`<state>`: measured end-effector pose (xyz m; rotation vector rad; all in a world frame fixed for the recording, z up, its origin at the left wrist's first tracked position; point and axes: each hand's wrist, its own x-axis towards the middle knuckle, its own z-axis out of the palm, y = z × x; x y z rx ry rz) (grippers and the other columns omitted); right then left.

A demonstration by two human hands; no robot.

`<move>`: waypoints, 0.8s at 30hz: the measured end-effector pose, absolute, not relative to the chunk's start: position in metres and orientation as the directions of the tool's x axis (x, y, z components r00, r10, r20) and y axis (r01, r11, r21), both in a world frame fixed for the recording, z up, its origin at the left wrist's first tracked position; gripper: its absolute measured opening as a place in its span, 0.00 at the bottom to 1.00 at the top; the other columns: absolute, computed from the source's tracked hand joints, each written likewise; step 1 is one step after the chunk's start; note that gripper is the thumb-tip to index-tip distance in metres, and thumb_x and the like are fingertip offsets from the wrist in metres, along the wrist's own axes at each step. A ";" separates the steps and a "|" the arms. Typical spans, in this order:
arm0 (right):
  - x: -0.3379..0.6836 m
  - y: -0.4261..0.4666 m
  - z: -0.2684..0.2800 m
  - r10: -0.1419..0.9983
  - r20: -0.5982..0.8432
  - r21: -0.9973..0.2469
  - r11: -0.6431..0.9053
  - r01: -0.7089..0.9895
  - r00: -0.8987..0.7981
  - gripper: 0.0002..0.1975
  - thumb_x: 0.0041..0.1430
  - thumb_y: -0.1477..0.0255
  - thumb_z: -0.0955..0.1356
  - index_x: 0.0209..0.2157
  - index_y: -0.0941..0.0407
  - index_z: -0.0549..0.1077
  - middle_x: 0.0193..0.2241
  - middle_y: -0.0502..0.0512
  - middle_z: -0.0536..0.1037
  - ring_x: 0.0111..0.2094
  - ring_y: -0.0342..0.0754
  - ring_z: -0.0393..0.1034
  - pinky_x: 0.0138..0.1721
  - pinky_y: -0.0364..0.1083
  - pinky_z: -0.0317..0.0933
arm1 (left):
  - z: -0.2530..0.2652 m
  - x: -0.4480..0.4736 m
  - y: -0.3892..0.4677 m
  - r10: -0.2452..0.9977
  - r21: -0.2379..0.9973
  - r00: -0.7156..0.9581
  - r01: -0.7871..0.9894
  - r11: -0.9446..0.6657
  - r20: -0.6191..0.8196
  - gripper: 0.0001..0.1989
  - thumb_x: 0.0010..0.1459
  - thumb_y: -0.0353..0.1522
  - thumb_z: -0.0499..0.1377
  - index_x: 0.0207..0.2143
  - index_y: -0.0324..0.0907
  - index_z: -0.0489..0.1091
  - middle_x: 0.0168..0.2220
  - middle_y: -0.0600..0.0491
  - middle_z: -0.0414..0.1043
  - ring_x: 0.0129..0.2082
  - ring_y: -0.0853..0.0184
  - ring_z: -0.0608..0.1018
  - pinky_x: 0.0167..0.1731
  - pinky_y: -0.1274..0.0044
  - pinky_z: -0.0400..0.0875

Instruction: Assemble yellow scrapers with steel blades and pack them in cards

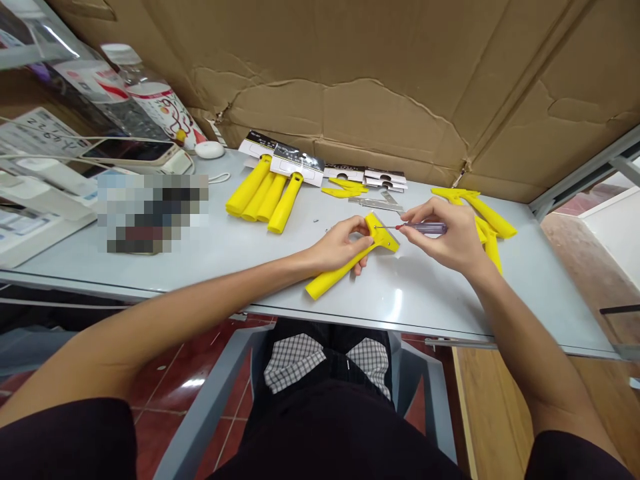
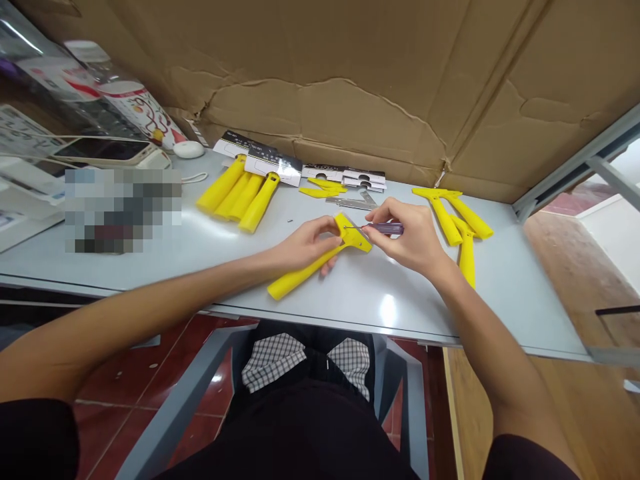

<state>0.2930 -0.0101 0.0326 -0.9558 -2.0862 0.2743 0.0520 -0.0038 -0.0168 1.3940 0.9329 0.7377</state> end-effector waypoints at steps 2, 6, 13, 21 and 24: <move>0.292 -0.012 0.033 0.737 0.517 -0.577 0.676 0.458 -0.435 0.04 0.61 0.69 0.75 0.37 0.52 0.79 0.38 0.53 0.86 0.38 0.52 0.83 0.42 0.53 0.79 | -0.017 0.052 -0.004 0.876 0.992 0.467 0.102 0.079 -0.118 0.06 0.69 0.30 0.57 0.47 0.42 0.64 0.32 0.51 0.74 0.21 0.68 0.78 0.18 0.75 0.73; 0.292 -0.011 0.034 0.754 0.465 -0.631 0.650 0.424 -0.463 0.03 0.61 0.72 0.74 0.38 0.53 0.81 0.38 0.53 0.86 0.40 0.51 0.83 0.45 0.52 0.80 | -0.014 0.053 -0.005 0.878 0.990 0.462 0.109 0.084 -0.126 0.05 0.70 0.29 0.57 0.47 0.42 0.64 0.31 0.52 0.74 0.21 0.69 0.78 0.19 0.75 0.74; 0.293 -0.009 0.035 0.799 0.484 -0.657 0.601 0.454 -0.357 0.04 0.58 0.71 0.76 0.36 0.53 0.81 0.36 0.52 0.86 0.37 0.52 0.83 0.39 0.51 0.80 | -0.012 0.054 -0.005 0.885 0.991 0.448 0.106 0.084 -0.123 0.05 0.70 0.28 0.57 0.46 0.40 0.65 0.44 0.44 0.76 0.21 0.71 0.78 0.18 0.74 0.75; 0.293 -0.009 0.034 0.819 0.471 -0.686 0.574 0.447 -0.328 0.05 0.58 0.70 0.77 0.35 0.53 0.80 0.36 0.53 0.86 0.37 0.53 0.84 0.40 0.52 0.81 | -0.015 0.053 -0.005 0.881 0.994 0.460 0.079 0.079 -0.106 0.05 0.70 0.28 0.57 0.47 0.40 0.64 0.43 0.45 0.76 0.21 0.71 0.79 0.18 0.74 0.76; 0.291 -0.010 0.034 0.826 0.459 -0.697 0.564 0.443 -0.327 0.06 0.57 0.69 0.77 0.35 0.53 0.80 0.35 0.53 0.86 0.36 0.53 0.84 0.40 0.52 0.81 | -0.016 0.052 -0.005 0.880 0.993 0.462 0.082 0.081 -0.110 0.05 0.70 0.27 0.57 0.46 0.40 0.64 0.43 0.45 0.75 0.21 0.71 0.79 0.18 0.74 0.77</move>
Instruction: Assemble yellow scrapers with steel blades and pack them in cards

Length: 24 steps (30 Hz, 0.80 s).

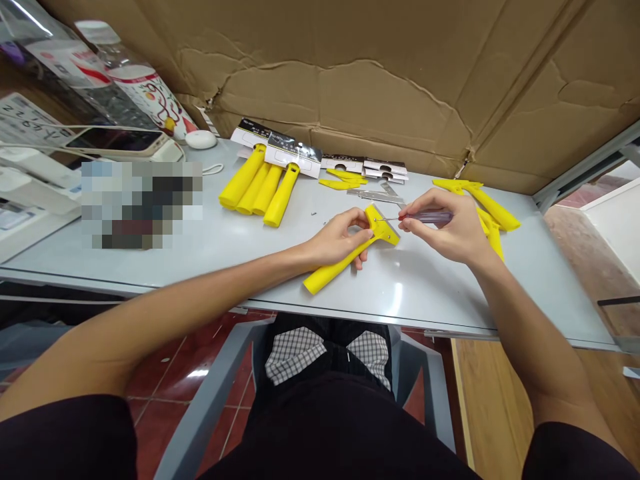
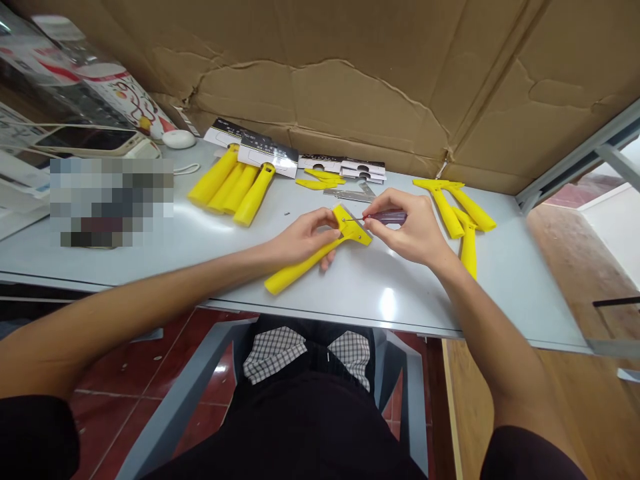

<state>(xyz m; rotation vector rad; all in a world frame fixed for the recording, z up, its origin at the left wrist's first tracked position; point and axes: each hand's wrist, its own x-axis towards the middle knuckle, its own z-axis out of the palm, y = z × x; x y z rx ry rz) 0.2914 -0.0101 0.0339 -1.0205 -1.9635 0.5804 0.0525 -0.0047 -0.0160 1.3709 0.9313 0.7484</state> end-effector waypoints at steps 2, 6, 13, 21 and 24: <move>0.291 -0.011 0.034 0.831 0.454 -0.705 0.556 0.439 -0.322 0.06 0.57 0.68 0.77 0.35 0.53 0.80 0.35 0.52 0.86 0.35 0.52 0.83 0.40 0.52 0.81 | -0.017 0.052 -0.004 0.878 0.993 0.464 0.079 0.085 -0.113 0.05 0.70 0.27 0.57 0.46 0.40 0.63 0.43 0.46 0.75 0.21 0.71 0.79 0.18 0.74 0.77; 0.290 -0.011 0.035 0.834 0.455 -0.713 0.552 0.433 -0.313 0.06 0.57 0.68 0.78 0.34 0.52 0.79 0.35 0.52 0.86 0.36 0.52 0.83 0.40 0.53 0.81 | -0.019 0.052 -0.004 0.876 0.994 0.470 0.070 0.079 -0.103 0.05 0.70 0.28 0.57 0.46 0.41 0.63 0.46 0.45 0.75 0.21 0.71 0.79 0.18 0.74 0.78; 0.289 -0.011 0.035 0.827 0.464 -0.711 0.561 0.424 -0.317 0.07 0.56 0.69 0.77 0.35 0.52 0.78 0.35 0.52 0.86 0.35 0.53 0.83 0.40 0.53 0.81 | -0.017 0.052 -0.004 0.876 0.993 0.469 0.080 0.085 -0.112 0.05 0.70 0.28 0.57 0.46 0.41 0.63 0.41 0.48 0.75 0.21 0.71 0.79 0.18 0.74 0.77; 0.288 -0.011 0.032 0.789 0.510 -0.640 0.614 0.462 -0.341 0.06 0.58 0.70 0.76 0.35 0.53 0.77 0.34 0.52 0.85 0.36 0.52 0.82 0.39 0.52 0.79 | -0.020 0.052 -0.003 0.875 0.995 0.473 0.076 0.070 -0.098 0.05 0.70 0.29 0.57 0.46 0.41 0.63 0.45 0.45 0.75 0.22 0.71 0.79 0.17 0.75 0.77; 0.289 -0.010 0.032 0.725 0.563 -0.539 0.686 0.488 -0.398 0.07 0.57 0.72 0.74 0.36 0.52 0.74 0.35 0.52 0.82 0.36 0.51 0.80 0.38 0.52 0.77 | -0.021 0.052 -0.002 0.877 0.995 0.470 0.070 0.072 -0.097 0.05 0.70 0.29 0.57 0.46 0.41 0.63 0.45 0.45 0.75 0.22 0.71 0.80 0.17 0.77 0.76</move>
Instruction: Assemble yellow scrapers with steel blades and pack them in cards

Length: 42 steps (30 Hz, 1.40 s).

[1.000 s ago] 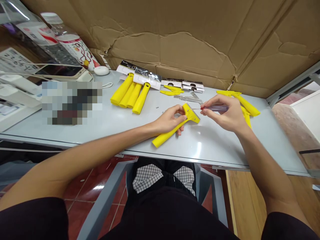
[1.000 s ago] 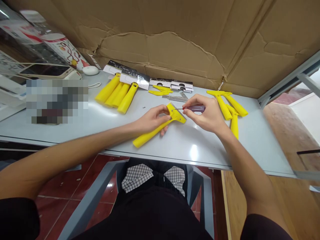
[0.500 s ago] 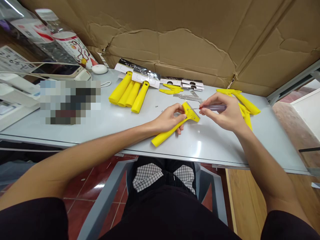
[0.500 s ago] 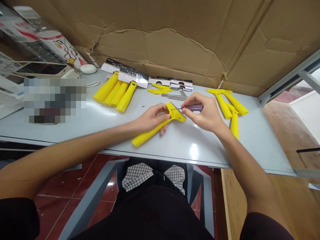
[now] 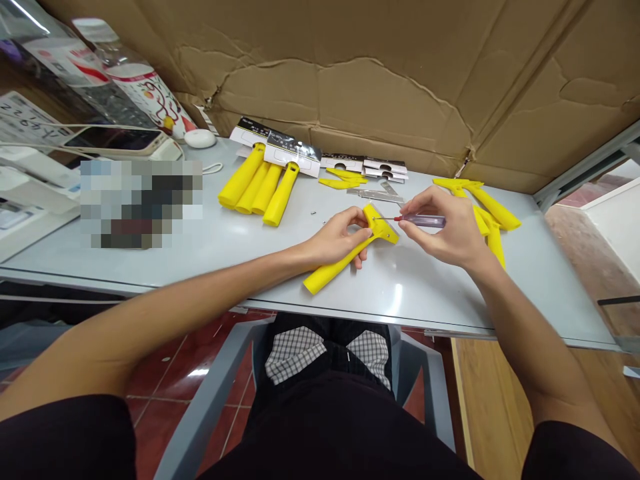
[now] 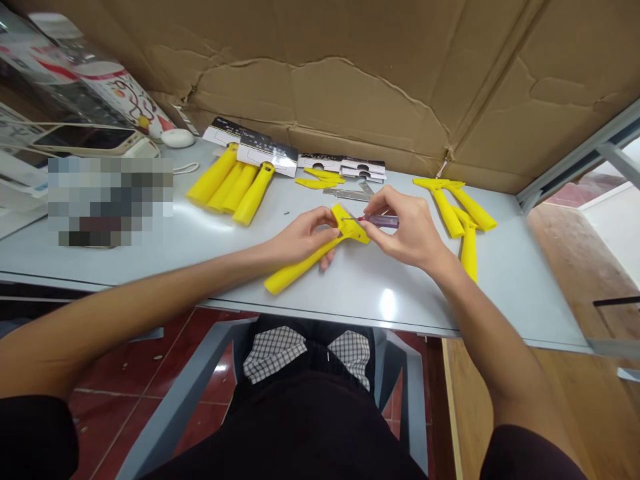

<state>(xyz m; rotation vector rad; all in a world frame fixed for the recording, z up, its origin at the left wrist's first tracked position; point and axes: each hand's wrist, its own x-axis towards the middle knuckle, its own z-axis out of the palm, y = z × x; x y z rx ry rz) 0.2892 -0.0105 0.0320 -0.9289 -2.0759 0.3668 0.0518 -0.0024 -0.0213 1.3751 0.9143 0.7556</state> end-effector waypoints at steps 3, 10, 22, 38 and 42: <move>0.292 -0.010 0.033 0.656 0.598 -0.435 0.748 0.501 -0.461 0.10 0.56 0.73 0.73 0.39 0.51 0.70 0.38 0.53 0.78 0.37 0.51 0.77 0.35 0.51 0.75 | -0.021 0.052 -0.003 0.881 0.995 0.463 0.063 0.072 -0.093 0.05 0.70 0.28 0.57 0.46 0.41 0.63 0.47 0.44 0.75 0.22 0.73 0.79 0.17 0.77 0.77; 0.296 -0.005 0.028 0.554 0.698 -0.216 0.767 0.605 -0.453 0.08 0.66 0.67 0.72 0.34 0.51 0.70 0.28 0.49 0.77 0.27 0.46 0.72 0.30 0.48 0.68 | -0.017 0.053 -0.004 0.884 0.994 0.456 0.072 0.082 -0.106 0.04 0.70 0.27 0.56 0.45 0.40 0.62 0.43 0.46 0.75 0.21 0.71 0.79 0.17 0.76 0.78; 0.297 -0.008 0.029 0.633 0.662 -0.253 0.692 0.676 -0.401 0.09 0.66 0.63 0.71 0.36 0.50 0.69 0.24 0.45 0.76 0.21 0.45 0.70 0.25 0.47 0.63 | -0.020 0.053 -0.003 0.881 0.996 0.464 0.066 0.064 -0.087 0.05 0.70 0.27 0.56 0.45 0.41 0.62 0.50 0.42 0.74 0.21 0.73 0.79 0.17 0.76 0.78; 0.298 -0.004 0.027 0.703 0.632 -0.301 0.612 0.731 -0.328 0.14 0.64 0.56 0.72 0.33 0.50 0.69 0.19 0.46 0.75 0.20 0.48 0.71 0.25 0.49 0.60 | -0.014 0.054 -0.005 0.884 0.990 0.449 0.096 0.099 -0.132 0.05 0.70 0.27 0.57 0.46 0.41 0.62 0.36 0.50 0.75 0.21 0.70 0.79 0.18 0.75 0.77; 0.298 -0.007 0.031 0.705 0.592 -0.318 0.650 0.690 -0.391 0.11 0.59 0.65 0.73 0.41 0.50 0.70 0.24 0.46 0.77 0.18 0.46 0.67 0.24 0.49 0.61 | -0.015 0.055 -0.005 0.887 0.993 0.448 0.077 0.088 -0.113 0.05 0.70 0.27 0.57 0.45 0.40 0.62 0.44 0.46 0.75 0.21 0.72 0.79 0.17 0.76 0.77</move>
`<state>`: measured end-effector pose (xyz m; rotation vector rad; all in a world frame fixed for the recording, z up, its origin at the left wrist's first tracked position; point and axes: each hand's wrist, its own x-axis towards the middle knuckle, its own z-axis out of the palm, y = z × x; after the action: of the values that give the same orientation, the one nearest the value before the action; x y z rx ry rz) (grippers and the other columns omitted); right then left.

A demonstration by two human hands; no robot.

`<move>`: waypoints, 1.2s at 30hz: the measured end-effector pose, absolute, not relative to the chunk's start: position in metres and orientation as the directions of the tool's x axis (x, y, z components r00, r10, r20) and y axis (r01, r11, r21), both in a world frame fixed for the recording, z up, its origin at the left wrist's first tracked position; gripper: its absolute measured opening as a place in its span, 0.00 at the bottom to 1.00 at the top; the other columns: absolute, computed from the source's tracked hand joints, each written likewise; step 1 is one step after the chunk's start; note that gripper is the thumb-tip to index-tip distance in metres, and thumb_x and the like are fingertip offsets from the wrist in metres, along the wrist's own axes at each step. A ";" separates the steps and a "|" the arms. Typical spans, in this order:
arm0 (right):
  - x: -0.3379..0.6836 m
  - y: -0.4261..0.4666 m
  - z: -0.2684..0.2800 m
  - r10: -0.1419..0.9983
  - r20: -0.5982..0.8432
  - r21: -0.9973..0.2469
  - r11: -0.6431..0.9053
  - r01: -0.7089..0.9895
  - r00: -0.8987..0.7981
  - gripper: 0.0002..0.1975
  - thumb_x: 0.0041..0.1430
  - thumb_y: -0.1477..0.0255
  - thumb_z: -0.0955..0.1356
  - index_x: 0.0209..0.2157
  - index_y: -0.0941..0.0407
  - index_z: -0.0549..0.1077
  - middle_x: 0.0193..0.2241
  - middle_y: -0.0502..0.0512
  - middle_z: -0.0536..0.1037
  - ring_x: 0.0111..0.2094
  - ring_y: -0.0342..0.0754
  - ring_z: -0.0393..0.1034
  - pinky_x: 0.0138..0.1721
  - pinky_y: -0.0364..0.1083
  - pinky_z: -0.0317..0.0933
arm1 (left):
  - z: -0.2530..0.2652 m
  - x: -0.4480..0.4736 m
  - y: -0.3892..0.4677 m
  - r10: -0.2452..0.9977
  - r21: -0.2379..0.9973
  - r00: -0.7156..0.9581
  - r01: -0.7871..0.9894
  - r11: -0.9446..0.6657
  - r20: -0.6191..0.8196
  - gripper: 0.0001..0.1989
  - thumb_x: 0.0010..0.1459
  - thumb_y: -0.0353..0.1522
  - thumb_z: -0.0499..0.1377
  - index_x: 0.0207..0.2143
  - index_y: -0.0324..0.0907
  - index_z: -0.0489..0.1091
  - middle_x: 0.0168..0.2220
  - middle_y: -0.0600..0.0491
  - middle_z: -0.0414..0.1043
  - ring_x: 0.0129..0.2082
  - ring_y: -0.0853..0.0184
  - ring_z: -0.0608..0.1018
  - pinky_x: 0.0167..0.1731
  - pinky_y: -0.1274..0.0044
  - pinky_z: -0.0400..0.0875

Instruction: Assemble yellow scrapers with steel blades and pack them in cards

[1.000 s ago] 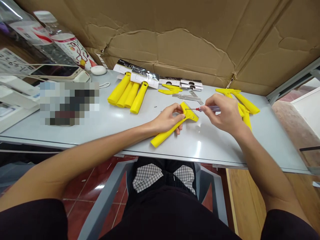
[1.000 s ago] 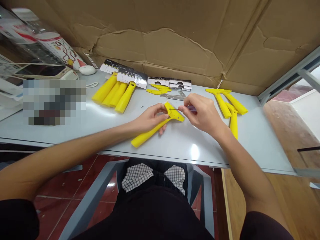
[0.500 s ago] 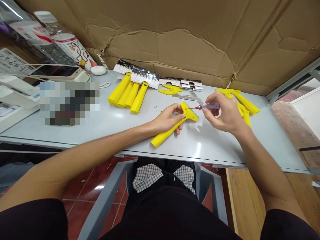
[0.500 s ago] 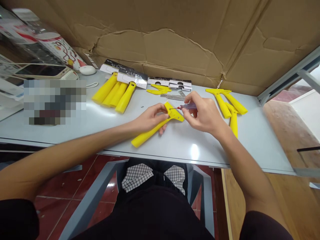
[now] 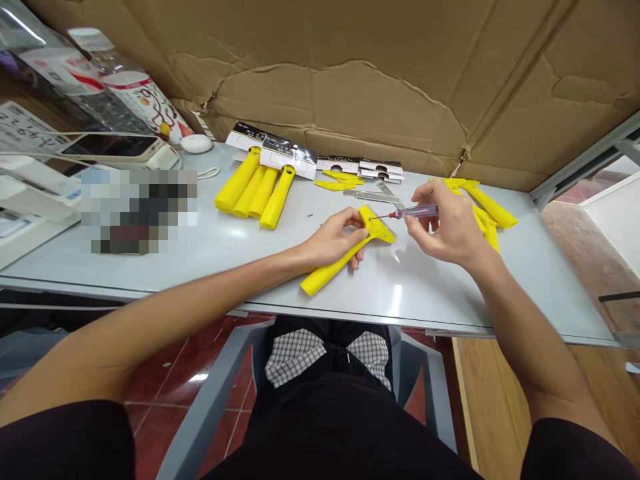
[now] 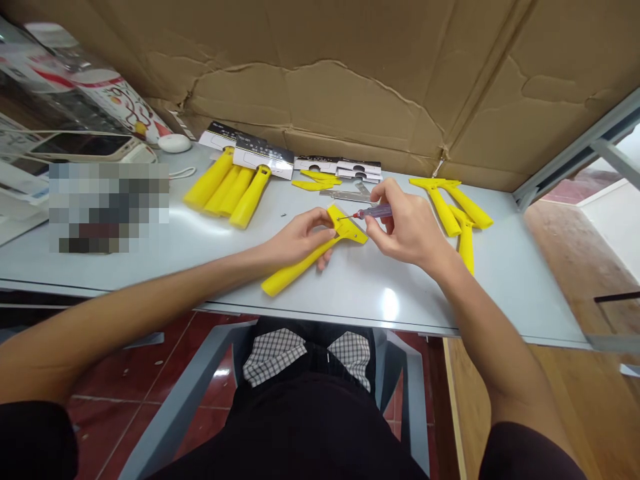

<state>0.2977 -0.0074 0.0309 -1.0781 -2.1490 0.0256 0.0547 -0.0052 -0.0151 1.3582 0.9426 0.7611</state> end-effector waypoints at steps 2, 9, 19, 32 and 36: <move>0.297 -0.009 0.032 0.696 0.596 -0.320 0.662 0.677 -0.400 0.08 0.60 0.67 0.72 0.40 0.50 0.70 0.27 0.48 0.79 0.20 0.45 0.68 0.24 0.48 0.61 | -0.015 0.055 -0.005 0.887 0.995 0.450 0.064 0.080 -0.101 0.05 0.70 0.26 0.57 0.45 0.40 0.62 0.47 0.44 0.74 0.21 0.73 0.79 0.17 0.77 0.77; 0.295 -0.004 0.026 0.690 0.653 -0.313 0.620 0.719 -0.312 0.15 0.63 0.56 0.73 0.32 0.50 0.68 0.19 0.46 0.75 0.19 0.47 0.69 0.24 0.48 0.59 | -0.015 0.054 -0.005 0.884 0.995 0.456 0.064 0.079 -0.100 0.05 0.69 0.26 0.56 0.46 0.40 0.63 0.44 0.46 0.75 0.21 0.72 0.79 0.17 0.76 0.78; 0.297 -0.008 0.030 0.689 0.597 -0.308 0.669 0.676 -0.410 0.08 0.61 0.65 0.71 0.40 0.50 0.72 0.27 0.48 0.78 0.21 0.46 0.68 0.25 0.48 0.61 | -0.018 0.053 -0.004 0.883 0.996 0.462 0.055 0.064 -0.082 0.05 0.70 0.28 0.56 0.47 0.39 0.65 0.52 0.42 0.74 0.21 0.73 0.79 0.17 0.76 0.78; 0.289 -0.010 0.024 0.680 0.675 -0.305 0.612 0.730 -0.287 0.18 0.70 0.52 0.68 0.31 0.50 0.68 0.19 0.47 0.73 0.17 0.45 0.65 0.22 0.48 0.57 | -0.019 0.054 -0.008 0.897 0.990 0.437 0.139 0.002 -0.063 0.06 0.71 0.30 0.56 0.48 0.41 0.64 0.53 0.41 0.73 0.19 0.73 0.79 0.16 0.76 0.75; 0.291 -0.012 0.028 0.708 0.632 -0.327 0.612 0.720 -0.314 0.10 0.69 0.58 0.69 0.37 0.49 0.71 0.20 0.46 0.74 0.17 0.45 0.65 0.23 0.49 0.59 | -0.020 0.053 -0.009 0.897 0.985 0.441 0.167 -0.045 -0.034 0.07 0.71 0.31 0.56 0.49 0.43 0.63 0.53 0.43 0.73 0.19 0.74 0.78 0.15 0.77 0.74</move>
<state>0.2910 -0.0117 0.0281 -1.1214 -2.0642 -0.0197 0.0532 -0.0095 -0.0202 1.5208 0.9769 0.7785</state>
